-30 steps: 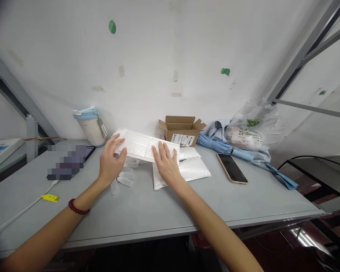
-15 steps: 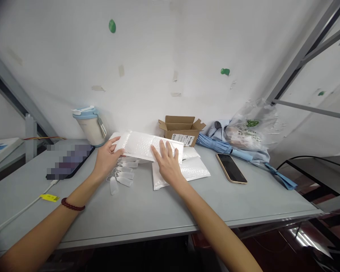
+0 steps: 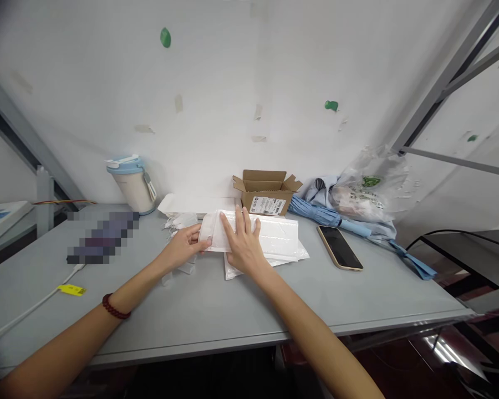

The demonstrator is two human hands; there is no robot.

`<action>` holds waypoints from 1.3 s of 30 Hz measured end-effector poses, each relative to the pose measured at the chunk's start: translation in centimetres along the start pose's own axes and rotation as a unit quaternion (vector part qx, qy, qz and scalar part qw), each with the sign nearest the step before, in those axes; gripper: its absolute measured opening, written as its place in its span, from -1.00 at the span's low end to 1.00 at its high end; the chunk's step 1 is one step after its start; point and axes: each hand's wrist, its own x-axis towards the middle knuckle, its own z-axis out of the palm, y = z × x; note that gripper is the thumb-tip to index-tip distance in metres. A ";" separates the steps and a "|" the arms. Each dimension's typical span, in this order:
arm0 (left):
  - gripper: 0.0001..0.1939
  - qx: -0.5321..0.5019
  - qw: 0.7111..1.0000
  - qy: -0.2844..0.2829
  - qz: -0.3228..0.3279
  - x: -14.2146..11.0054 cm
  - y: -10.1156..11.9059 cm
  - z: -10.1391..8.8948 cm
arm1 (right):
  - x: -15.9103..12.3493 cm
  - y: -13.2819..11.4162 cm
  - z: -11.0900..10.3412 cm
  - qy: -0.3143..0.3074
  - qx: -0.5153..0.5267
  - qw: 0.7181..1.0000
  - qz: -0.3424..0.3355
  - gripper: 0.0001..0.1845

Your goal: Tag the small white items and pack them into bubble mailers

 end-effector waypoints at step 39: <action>-0.84 0.351 0.916 0.176 -0.086 1.9 -5.1 -9.4 | 0.1 -0.2 0.7 0.071 0.088 0.993 -0.021 -0.44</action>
